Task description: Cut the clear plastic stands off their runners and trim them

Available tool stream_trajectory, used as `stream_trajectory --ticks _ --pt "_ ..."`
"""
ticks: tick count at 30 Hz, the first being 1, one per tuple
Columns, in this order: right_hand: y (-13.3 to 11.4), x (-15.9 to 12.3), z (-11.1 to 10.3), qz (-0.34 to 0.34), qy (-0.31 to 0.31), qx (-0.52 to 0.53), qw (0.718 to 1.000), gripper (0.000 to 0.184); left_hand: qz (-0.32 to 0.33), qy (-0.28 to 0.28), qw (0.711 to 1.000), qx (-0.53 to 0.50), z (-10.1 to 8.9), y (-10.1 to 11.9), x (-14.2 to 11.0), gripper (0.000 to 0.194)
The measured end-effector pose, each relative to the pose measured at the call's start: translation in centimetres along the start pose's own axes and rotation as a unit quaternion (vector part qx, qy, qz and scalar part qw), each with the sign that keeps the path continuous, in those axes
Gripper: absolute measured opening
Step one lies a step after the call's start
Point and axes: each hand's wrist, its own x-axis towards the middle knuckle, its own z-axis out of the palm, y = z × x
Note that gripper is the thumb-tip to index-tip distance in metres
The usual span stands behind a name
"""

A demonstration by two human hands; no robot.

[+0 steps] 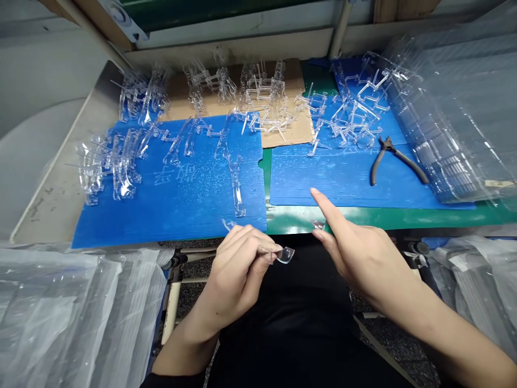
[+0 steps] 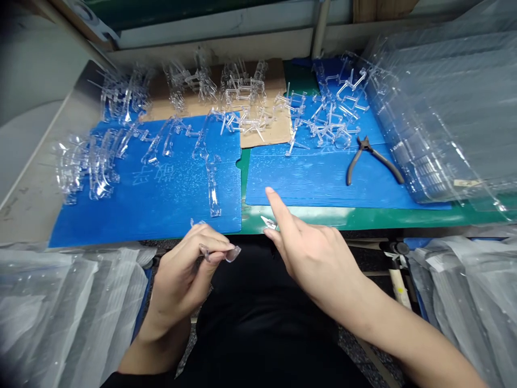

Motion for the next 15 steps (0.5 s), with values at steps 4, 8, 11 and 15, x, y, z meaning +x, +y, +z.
stream_trajectory --ticks 4,8,11,15 --pt "0.0 -0.6 0.4 0.074 -0.024 0.053 0.996 0.040 -0.069 0.003 0.994 -0.090 0.2 -0.1 -0.5 0.015" --pt "-0.1 -1.0 0.4 0.101 -0.035 0.121 0.987 0.025 -0.075 0.007 0.992 -0.099 0.3 -0.1 -0.7 0.016" --pt "-0.1 -1.0 0.0 0.072 -0.015 0.143 0.987 0.022 -0.072 0.008 0.992 -0.107 0.4 -0.1 -0.7 0.015" --pt "-0.7 -1.0 -0.7 0.042 0.005 0.130 0.991 0.024 -0.077 0.000 0.981 -0.180 0.6 0.0 -0.6 0.015"
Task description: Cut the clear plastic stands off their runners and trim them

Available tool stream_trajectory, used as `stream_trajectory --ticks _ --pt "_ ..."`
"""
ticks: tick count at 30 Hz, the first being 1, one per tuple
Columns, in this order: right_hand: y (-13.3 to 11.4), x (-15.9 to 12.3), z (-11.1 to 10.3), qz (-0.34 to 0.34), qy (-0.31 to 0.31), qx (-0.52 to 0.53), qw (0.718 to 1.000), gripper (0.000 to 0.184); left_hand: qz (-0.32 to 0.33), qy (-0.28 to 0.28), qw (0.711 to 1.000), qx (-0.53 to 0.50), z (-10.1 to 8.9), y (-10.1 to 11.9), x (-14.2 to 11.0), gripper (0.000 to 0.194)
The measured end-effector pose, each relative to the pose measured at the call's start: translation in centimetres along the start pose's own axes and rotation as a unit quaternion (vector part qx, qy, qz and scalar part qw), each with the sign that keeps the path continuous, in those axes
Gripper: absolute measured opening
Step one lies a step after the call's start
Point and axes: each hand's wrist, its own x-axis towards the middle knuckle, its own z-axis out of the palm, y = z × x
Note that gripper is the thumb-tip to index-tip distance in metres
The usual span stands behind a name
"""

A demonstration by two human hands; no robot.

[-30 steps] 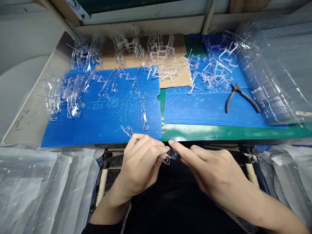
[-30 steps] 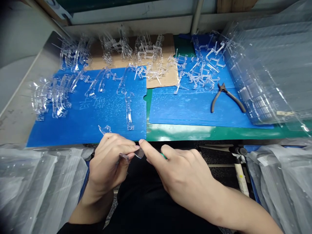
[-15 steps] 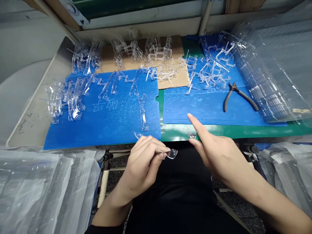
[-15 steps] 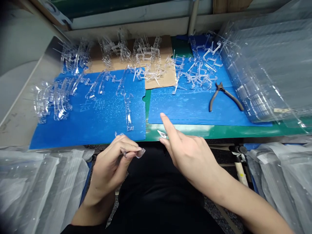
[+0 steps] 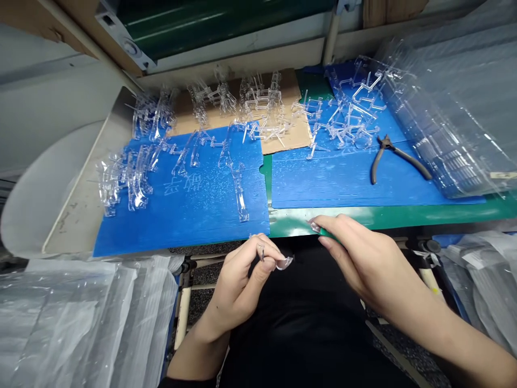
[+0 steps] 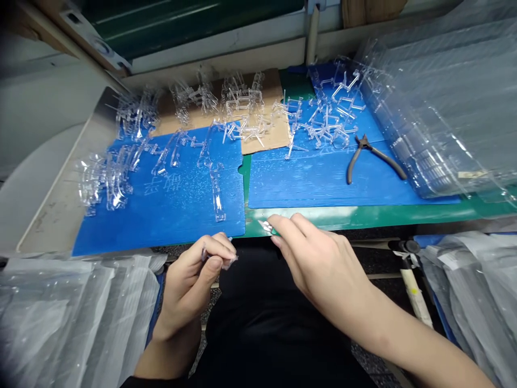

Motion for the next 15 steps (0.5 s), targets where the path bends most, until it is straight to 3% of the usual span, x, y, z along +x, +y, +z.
stream_trajectory --ticks 6,11,15 --pt "-1.8 -0.5 1.2 -0.063 0.033 0.025 0.997 0.031 -0.032 -0.024 0.997 -0.065 0.7 0.1 0.2 0.032" --pt "-2.5 -0.9 1.5 -0.083 -0.029 0.047 0.995 0.026 -0.047 -0.048 0.995 -0.069 0.6 0.4 0.0 0.029" --pt "-2.7 -1.1 1.1 -0.085 -0.034 0.019 0.996 0.034 -0.048 -0.067 0.995 -0.047 0.2 0.6 -0.2 0.032"
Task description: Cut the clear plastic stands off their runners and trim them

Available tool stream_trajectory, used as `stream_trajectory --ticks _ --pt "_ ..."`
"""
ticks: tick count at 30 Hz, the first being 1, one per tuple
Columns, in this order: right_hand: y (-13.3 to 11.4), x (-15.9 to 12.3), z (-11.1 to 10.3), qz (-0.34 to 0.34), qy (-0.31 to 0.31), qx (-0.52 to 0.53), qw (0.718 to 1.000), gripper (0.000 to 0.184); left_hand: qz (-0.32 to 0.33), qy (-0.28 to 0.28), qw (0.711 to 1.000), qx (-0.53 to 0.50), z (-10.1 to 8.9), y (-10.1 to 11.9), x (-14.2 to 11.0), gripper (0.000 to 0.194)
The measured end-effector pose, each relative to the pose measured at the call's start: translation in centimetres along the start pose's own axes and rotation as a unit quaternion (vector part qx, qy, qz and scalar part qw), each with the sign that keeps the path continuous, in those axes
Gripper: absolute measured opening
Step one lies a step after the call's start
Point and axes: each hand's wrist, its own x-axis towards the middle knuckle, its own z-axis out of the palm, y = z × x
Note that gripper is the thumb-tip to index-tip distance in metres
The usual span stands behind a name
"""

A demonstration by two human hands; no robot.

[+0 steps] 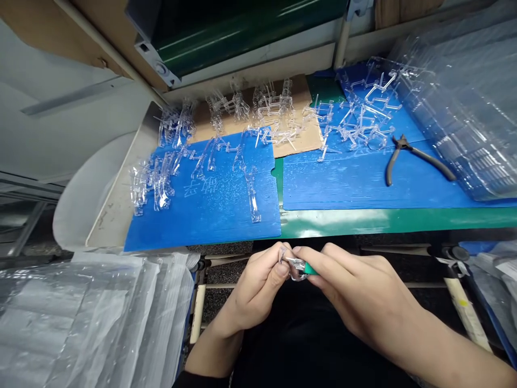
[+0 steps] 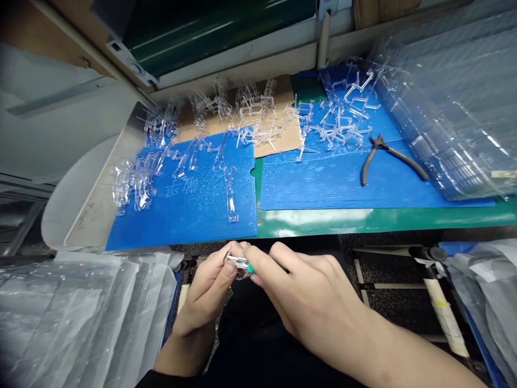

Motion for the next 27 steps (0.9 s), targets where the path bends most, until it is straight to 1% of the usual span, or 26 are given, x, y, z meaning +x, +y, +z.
stream_trajectory --ticks 4,9,12,16,20,27 --pt "-0.2 -0.2 -0.2 -0.007 0.007 0.007 1.000 0.039 0.013 -0.006 1.000 -0.006 -0.1 0.0 -0.1 0.029" --pt "-0.3 -0.8 -0.6 -0.024 -0.008 0.021 0.999 0.059 -0.003 -0.013 1.000 -0.027 -0.1 -0.1 -0.2 0.031" --pt "-0.4 -0.9 -0.8 -0.029 -0.012 0.028 0.999 0.065 -0.001 -0.019 0.999 -0.039 -0.2 -0.1 -0.2 0.031" --pt "-0.4 -1.1 -0.9 -0.039 -0.005 0.011 0.999 0.065 0.005 -0.020 0.999 -0.034 -0.2 0.0 -0.1 0.031" --pt "-0.3 -1.4 -0.7 -0.032 -0.009 0.004 0.999 0.065 0.016 -0.021 0.999 -0.021 0.0 0.0 0.1 0.031" --pt "-0.5 -1.5 -1.1 -0.018 -0.008 0.030 0.999 0.064 0.022 -0.012 1.000 0.012 0.1 -0.2 -0.1 0.029"
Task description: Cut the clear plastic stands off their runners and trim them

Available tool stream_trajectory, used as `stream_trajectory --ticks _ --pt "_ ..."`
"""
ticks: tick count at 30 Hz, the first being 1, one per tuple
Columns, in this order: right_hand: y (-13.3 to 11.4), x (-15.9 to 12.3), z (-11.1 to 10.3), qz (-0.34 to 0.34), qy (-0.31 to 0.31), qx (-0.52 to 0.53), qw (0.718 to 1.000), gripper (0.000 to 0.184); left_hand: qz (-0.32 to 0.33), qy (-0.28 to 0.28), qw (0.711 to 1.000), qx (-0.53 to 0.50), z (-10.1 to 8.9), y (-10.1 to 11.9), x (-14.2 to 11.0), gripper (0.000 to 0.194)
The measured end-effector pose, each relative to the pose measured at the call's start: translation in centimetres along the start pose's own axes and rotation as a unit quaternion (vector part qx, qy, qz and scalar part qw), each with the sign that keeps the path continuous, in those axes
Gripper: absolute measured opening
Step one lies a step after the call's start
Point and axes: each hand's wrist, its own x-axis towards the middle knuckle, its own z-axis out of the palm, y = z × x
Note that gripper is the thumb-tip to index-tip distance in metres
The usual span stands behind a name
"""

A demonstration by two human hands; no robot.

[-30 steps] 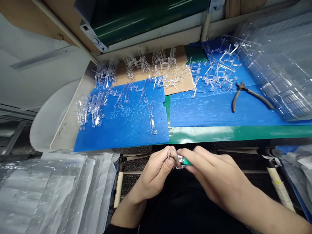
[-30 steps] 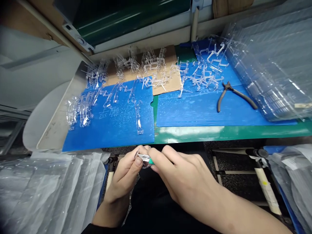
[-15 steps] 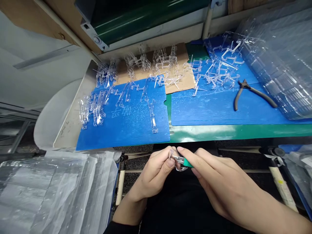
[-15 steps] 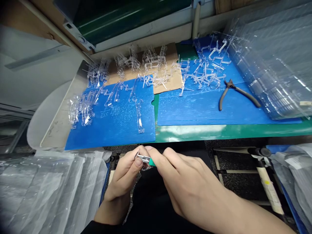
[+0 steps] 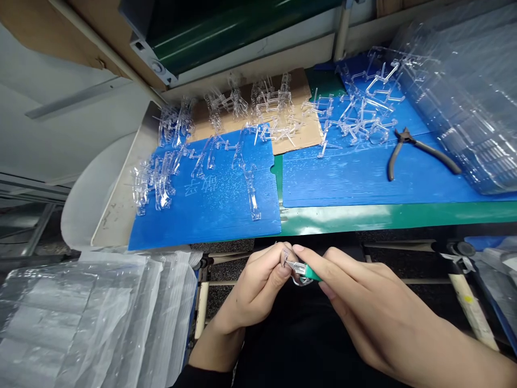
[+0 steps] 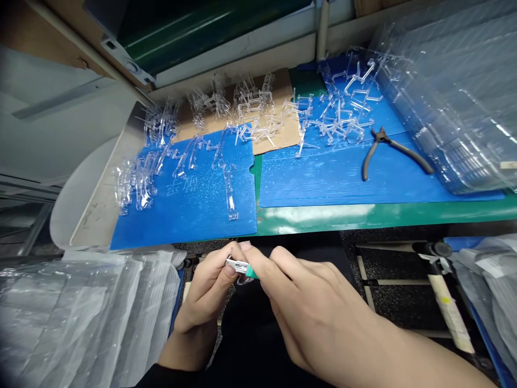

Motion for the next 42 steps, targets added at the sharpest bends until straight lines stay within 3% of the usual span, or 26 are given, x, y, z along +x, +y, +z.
stream_trajectory --ticks 7,20,26,30,32,34,36,38,42 --pt "-0.5 -0.1 0.2 0.023 0.014 0.020 0.999 0.070 -0.004 -0.002 1.000 -0.007 0.1 0.1 0.1 0.029" --pt "-0.3 -0.1 1.5 0.084 0.019 0.045 0.995 0.062 -0.038 -0.001 0.999 0.010 0.2 -0.3 0.0 0.030" --pt "0.9 0.1 2.0 0.154 0.067 0.062 0.984 0.050 -0.028 -0.005 1.000 -0.010 0.1 -0.4 -0.2 0.032" --pt "1.4 0.1 1.8 0.157 0.092 0.098 0.978 0.046 -0.041 0.005 0.999 -0.026 0.5 -0.6 -0.3 0.030" --pt "1.7 0.2 2.0 0.179 0.112 0.135 0.968 0.038 -0.043 0.044 0.996 -0.059 0.8 -0.8 0.1 0.031" --pt "2.0 0.3 2.5 0.228 0.141 0.191 0.944 0.028 -0.018 0.139 0.981 -0.137 0.8 -1.0 0.7 0.030" --pt "2.3 0.6 3.5 0.270 0.176 0.269 0.908 0.025 0.016 0.246 0.944 -0.222 0.5 -1.1 1.4 0.030" --pt "2.4 0.9 4.7 0.284 0.190 0.350 0.872 0.028 0.031 0.314 0.910 -0.271 0.0 -1.1 2.0 0.032" --pt "1.9 1.6 6.6 0.271 0.189 0.438 0.836 0.018 0.031 0.332 0.888 -0.316 -0.3 -1.3 2.4 0.036"
